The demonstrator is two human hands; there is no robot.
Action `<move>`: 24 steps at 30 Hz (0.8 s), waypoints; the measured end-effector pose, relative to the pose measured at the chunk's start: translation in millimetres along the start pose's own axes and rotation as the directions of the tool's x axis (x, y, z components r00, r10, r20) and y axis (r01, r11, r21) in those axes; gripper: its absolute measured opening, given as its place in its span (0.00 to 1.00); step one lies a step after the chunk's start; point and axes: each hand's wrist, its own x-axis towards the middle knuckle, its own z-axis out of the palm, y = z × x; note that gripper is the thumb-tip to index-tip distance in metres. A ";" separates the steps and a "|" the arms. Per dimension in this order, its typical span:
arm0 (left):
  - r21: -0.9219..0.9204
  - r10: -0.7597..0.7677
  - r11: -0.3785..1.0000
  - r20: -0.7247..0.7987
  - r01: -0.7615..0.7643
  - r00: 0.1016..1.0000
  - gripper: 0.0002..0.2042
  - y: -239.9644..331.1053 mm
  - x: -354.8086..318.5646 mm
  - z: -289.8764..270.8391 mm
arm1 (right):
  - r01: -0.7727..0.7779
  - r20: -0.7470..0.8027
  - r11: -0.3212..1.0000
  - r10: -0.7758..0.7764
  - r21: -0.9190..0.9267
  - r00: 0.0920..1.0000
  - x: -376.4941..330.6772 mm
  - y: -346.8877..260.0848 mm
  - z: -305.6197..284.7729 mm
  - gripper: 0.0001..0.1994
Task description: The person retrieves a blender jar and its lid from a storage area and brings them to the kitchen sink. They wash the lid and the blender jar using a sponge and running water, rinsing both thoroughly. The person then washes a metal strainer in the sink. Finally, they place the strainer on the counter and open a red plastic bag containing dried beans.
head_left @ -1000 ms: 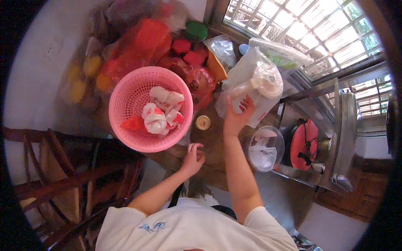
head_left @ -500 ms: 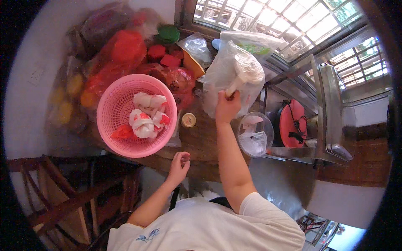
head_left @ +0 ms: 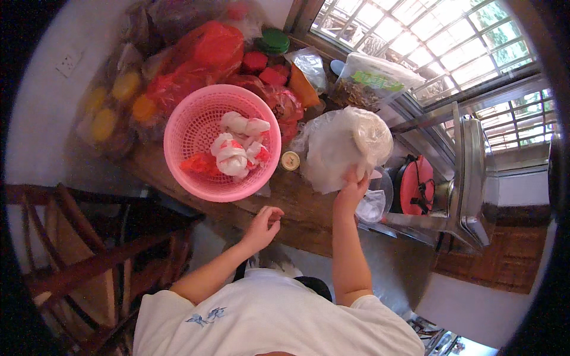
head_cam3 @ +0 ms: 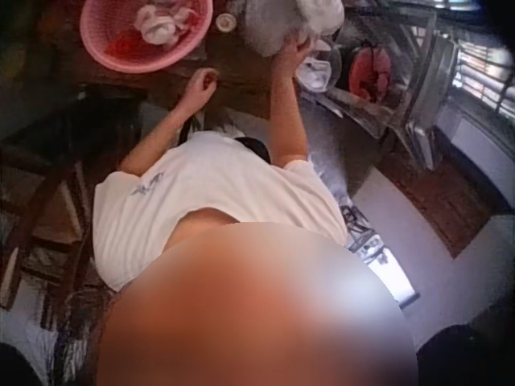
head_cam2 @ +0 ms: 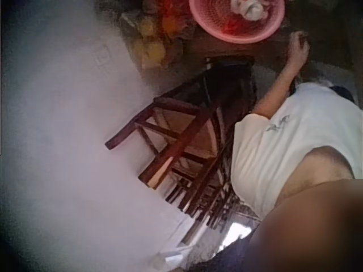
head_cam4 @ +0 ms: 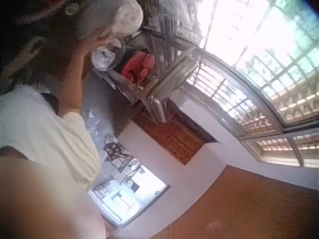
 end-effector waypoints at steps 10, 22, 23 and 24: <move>0.107 0.174 0.980 -0.050 -0.167 0.984 0.23 24.8 31.8 4.1 | -0.110 -0.018 0.993 0.109 -0.042 0.994 -85.7 15.4 -21.1 0.21; 0.188 0.481 0.872 -0.163 -0.451 0.862 0.42 106.5 86.5 8.0 | 0.193 0.501 0.713 0.250 -0.674 0.828 -79.0 -33.0 -111.7 0.19; 0.159 0.458 0.886 -0.154 -0.435 0.876 0.43 114.6 85.4 4.9 | 0.225 0.480 0.721 0.167 -0.655 0.862 -64.1 -23.0 -139.3 0.19; 0.129 0.435 0.899 -0.133 -0.419 0.891 0.43 122.2 85.0 3.6 | 0.228 0.436 0.761 0.079 -0.607 0.897 -56.7 -21.0 -143.0 0.20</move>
